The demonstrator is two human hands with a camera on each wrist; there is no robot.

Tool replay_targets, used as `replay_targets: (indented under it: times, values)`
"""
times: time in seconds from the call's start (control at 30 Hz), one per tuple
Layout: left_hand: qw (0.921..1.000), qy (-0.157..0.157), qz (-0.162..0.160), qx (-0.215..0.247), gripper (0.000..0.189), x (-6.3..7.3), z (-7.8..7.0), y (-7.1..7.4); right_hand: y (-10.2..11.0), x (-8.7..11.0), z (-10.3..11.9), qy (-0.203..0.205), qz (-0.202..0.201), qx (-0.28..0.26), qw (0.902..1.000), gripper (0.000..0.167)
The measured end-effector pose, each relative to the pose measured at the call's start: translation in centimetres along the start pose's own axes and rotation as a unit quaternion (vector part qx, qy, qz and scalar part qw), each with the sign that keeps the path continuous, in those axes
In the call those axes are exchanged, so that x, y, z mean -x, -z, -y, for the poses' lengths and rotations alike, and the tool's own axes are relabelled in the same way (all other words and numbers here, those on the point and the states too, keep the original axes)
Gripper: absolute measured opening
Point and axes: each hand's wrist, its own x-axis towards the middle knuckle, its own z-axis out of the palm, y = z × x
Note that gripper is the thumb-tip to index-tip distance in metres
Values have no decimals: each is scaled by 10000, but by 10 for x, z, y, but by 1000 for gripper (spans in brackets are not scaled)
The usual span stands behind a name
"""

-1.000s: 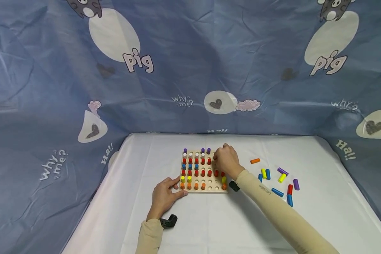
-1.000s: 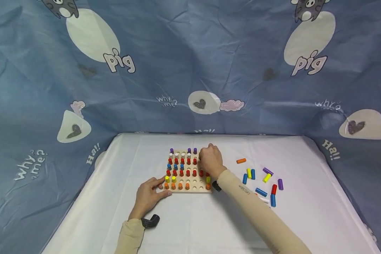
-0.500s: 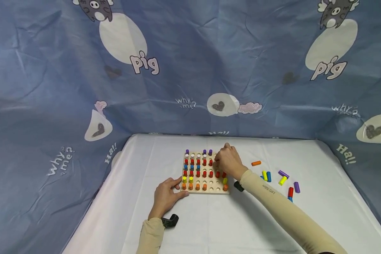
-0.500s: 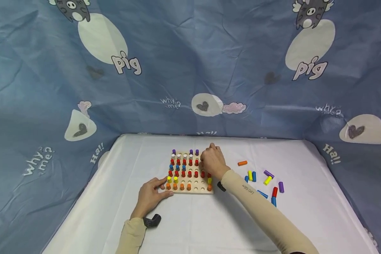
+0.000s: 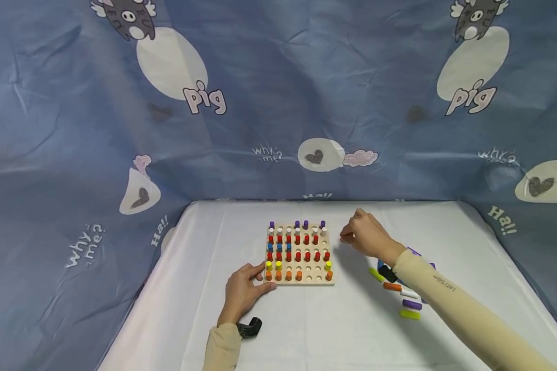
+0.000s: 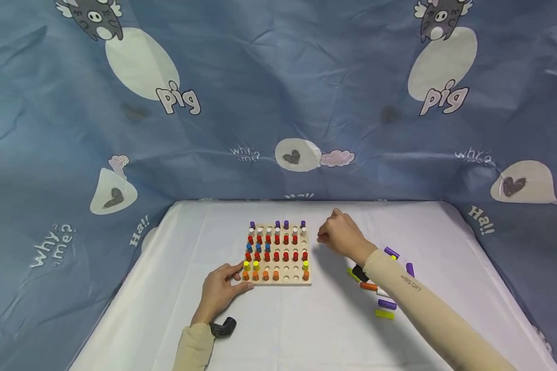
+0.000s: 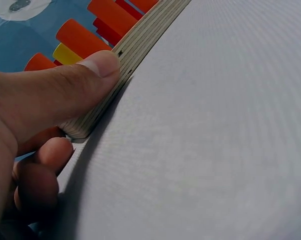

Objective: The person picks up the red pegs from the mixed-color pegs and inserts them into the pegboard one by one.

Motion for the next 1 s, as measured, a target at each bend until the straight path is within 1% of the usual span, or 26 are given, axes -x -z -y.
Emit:
replay_targets:
  times: [0.1,0.2,0.27,0.43,0.57,0.7,0.87,1.0]
  values:
    - [10000,-13,-61,3,69,1,1,-1,16,21,-17,-162,140,124,9997,11]
    - [9999,-31,-103,47,69,1,1,0,31,46,-32,-433,280,214,9984,11]
    - [9999,-54,-103,45,68,1,1,0,41,62,-40,-649,421,251,9967,11]
    - [10000,68,-14,33,69,1,0,0,55,102,-53,-1113,809,356,9898,16]
    - [9998,162,45,67,69,2,-1,0,56,136,-62,-1295,995,520,9852,16]
    - [9997,223,54,55,69,3,-1,1,47,164,-67,-1517,1017,572,9815,16]
    - [9996,266,29,86,69,3,-2,1,34,183,-69,-1727,769,568,9803,20]
    - [9999,69,-69,74,68,1,-1,-1,25,193,-67,-1819,518,567,9803,19]
